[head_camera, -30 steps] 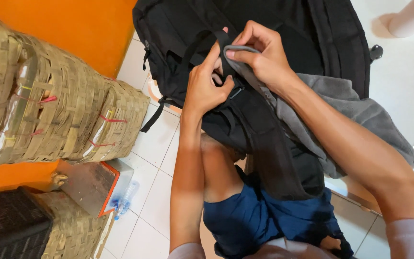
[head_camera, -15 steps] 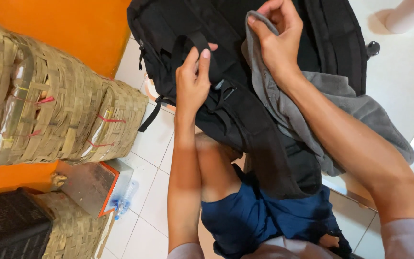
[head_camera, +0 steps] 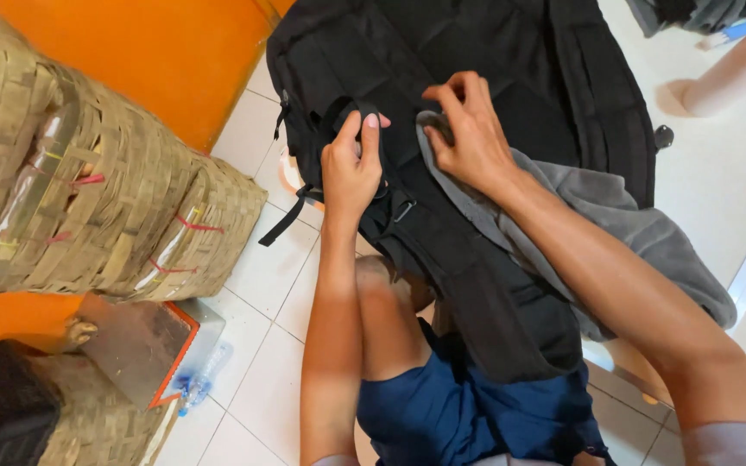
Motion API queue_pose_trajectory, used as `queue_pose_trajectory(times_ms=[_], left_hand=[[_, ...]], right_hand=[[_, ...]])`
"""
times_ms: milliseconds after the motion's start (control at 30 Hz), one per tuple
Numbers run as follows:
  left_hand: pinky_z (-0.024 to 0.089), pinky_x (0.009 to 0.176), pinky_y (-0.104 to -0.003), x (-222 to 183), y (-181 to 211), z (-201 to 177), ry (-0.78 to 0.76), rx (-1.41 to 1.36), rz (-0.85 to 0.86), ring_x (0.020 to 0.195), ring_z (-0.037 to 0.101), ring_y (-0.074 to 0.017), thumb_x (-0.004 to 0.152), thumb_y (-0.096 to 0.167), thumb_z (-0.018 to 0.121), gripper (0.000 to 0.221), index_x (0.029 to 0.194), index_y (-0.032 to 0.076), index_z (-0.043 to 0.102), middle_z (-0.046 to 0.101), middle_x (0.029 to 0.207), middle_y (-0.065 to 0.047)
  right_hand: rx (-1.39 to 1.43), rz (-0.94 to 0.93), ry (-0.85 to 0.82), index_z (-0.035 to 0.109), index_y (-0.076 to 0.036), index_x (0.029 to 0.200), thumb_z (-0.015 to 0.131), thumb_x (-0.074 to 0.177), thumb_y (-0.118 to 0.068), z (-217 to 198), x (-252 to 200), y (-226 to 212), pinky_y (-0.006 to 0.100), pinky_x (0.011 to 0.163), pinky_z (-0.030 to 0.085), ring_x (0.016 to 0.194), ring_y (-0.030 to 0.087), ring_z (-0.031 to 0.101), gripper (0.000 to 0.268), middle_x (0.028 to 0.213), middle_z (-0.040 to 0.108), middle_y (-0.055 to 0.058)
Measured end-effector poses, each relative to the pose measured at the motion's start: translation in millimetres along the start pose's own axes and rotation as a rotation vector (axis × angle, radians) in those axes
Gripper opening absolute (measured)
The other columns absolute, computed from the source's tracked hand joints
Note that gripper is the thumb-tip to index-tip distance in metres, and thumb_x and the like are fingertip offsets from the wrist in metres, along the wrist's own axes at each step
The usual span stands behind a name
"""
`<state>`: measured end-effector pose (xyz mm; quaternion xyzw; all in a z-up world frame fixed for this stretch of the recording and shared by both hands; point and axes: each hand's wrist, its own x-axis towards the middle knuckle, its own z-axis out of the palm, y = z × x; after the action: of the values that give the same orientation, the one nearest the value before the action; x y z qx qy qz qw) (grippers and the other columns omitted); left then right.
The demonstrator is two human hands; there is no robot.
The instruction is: Cleaning the back cushion of a black backpack by applying cleaning solution to a cloth and wiping the surface.
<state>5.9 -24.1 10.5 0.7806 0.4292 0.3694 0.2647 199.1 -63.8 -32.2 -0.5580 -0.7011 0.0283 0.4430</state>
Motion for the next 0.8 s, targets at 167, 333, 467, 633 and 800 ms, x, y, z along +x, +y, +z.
queue_pose_trajectory(times_ms=[167, 333, 467, 633, 800], left_hand=[[0.046, 0.052, -0.03, -2.0, -2.0, -7.2, -0.034, -0.062, -0.078, 0.039, 0.063, -0.0154, 0.109, 0.037, 0.036, 0.038, 0.104, 0.015, 0.065, 0.05, 0.049, 0.001], [0.053, 0.046, -0.031, -1.8, -0.4, -11.1, -0.033, -0.084, -0.125, 0.04, 0.066, -0.0202, 0.106, 0.039, 0.035, 0.036, 0.101, 0.011, 0.057, 0.077, 0.114, 0.001], [0.047, 0.054, -0.042, -2.0, -13.0, 2.1, -0.014, 0.032, -0.118, 0.053, 0.066, -0.032, 0.105, 0.04, 0.037, 0.033, 0.098, 0.017, 0.059, 0.074, 0.087, -0.002], [0.044, 0.064, -0.059, 1.8, -20.1, 15.8, 0.003, 0.208, -0.156, 0.077, 0.066, -0.0519, 0.102, 0.04, 0.04, 0.028, 0.103, 0.023, 0.063, 0.074, 0.075, -0.017], [0.044, 0.063, -0.059, 0.0, -20.8, 11.2, -0.033, 0.164, -0.145, 0.077, 0.066, -0.0508, 0.103, 0.039, 0.04, 0.027, 0.102, 0.022, 0.061, 0.071, 0.074, -0.017]], right_hand=[[-0.103, 0.053, 0.124, 0.046, 0.0, 0.103, 0.069, 0.083, 0.007, -0.9, 1.3, -6.5, 0.048, 0.073, 0.043, 0.089, 0.039, 0.047, 0.032, 0.105, 0.04, 0.02], [0.067, 0.082, 0.314, 0.04, -0.007, 0.079, 0.07, 0.09, 0.01, 1.0, -1.4, 10.8, 0.04, 0.068, 0.035, 0.074, 0.025, 0.044, 0.036, 0.082, 0.042, 0.008], [0.034, 0.151, 0.22, 0.045, -0.007, 0.092, 0.08, 0.087, 0.002, 5.2, -0.1, 5.8, 0.039, 0.069, 0.04, 0.074, 0.024, 0.047, 0.037, 0.09, 0.046, 0.009], [-0.072, 0.105, 0.057, 0.056, -0.006, 0.096, 0.087, 0.087, -0.009, 16.1, -3.7, 15.4, 0.046, 0.068, 0.048, 0.079, 0.033, 0.059, 0.032, 0.101, 0.05, 0.011], [-0.154, 0.051, -0.103, 0.07, -0.009, 0.088, 0.084, 0.088, -0.013, 15.6, -7.1, 20.8, 0.044, 0.071, 0.047, 0.084, 0.029, 0.054, 0.014, 0.087, 0.061, 0.004]])
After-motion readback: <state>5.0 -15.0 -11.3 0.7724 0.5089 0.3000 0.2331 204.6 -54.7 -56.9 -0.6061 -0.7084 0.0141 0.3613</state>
